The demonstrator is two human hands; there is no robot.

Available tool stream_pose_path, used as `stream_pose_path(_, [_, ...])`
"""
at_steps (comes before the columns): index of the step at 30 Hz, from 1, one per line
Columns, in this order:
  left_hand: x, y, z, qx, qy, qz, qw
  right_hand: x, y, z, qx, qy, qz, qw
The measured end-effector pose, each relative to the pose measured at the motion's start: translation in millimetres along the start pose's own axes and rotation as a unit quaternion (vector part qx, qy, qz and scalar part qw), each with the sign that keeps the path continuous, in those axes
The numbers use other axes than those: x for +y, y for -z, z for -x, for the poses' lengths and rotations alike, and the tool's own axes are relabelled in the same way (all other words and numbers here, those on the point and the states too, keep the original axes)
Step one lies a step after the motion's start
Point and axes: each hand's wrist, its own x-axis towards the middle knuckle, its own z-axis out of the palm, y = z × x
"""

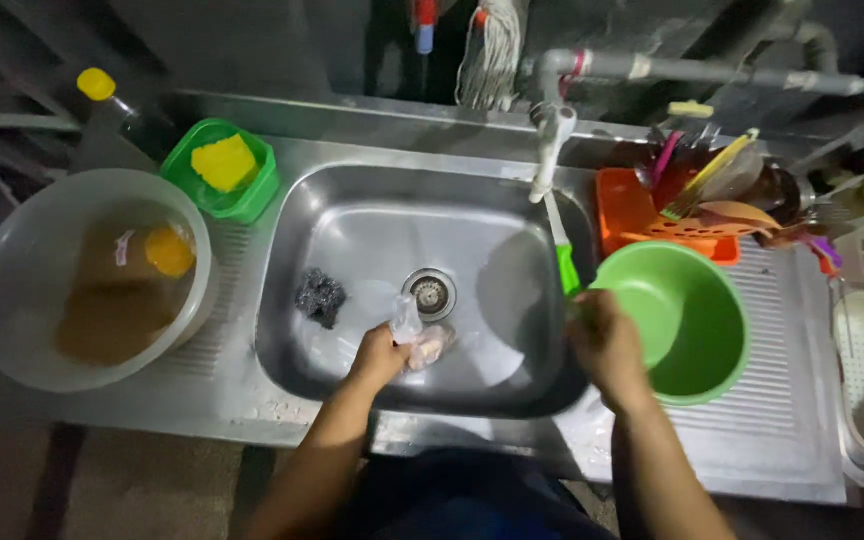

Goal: Washing and cutting chicken feet in a kitchen sink.

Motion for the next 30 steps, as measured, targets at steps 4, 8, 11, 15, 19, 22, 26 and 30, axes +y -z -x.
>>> stream_pose_path(4, [-44.2, -4.5, -15.6, 0.056, -0.148, 0.023, 0.987, 140.5, -87.7, 12.8, -0.061, 0.08, -0.153, 0.983])
stream_pose_path(8, [-37.0, -1.4, -15.2, 0.037, -0.072, 0.038, 0.996, 130.7, -121.1, 32.9, -0.144, 0.004, -0.08, 0.986])
stream_pose_path(11, [-23.7, 0.9, -11.9, 0.061, -0.1, 0.109, 0.987, 144.7, -152.6, 40.0, -0.212, -0.064, -0.021, 0.975])
stream_pose_path(15, [-13.0, -1.1, -10.4, 0.166, -0.179, -0.047, 0.969, 160.0, -186.9, 46.9, -0.221, -0.088, 0.013, 0.971])
stream_pose_path(19, [-8.9, -10.7, -10.7, 0.168, -0.165, -0.01, 0.972, 170.5, -213.8, 55.2, -0.28, -0.161, -0.304, 0.896])
stream_pose_path(22, [-0.9, -24.3, -12.0, 0.153, -0.241, -0.021, 0.958, 110.9, -202.3, 55.1, -0.286, -0.018, -0.083, 0.955])
stream_pose_path(26, [8.8, -16.9, -18.8, 0.172, -0.251, -0.111, 0.946, 63.0, -178.2, 47.5, -0.337, -0.09, -0.115, 0.93])
stream_pose_path(30, [-4.6, -45.7, -19.3, 0.127, -0.103, -0.1, 0.981, 69.1, -172.5, 51.8, -0.4, -0.145, -0.12, 0.897])
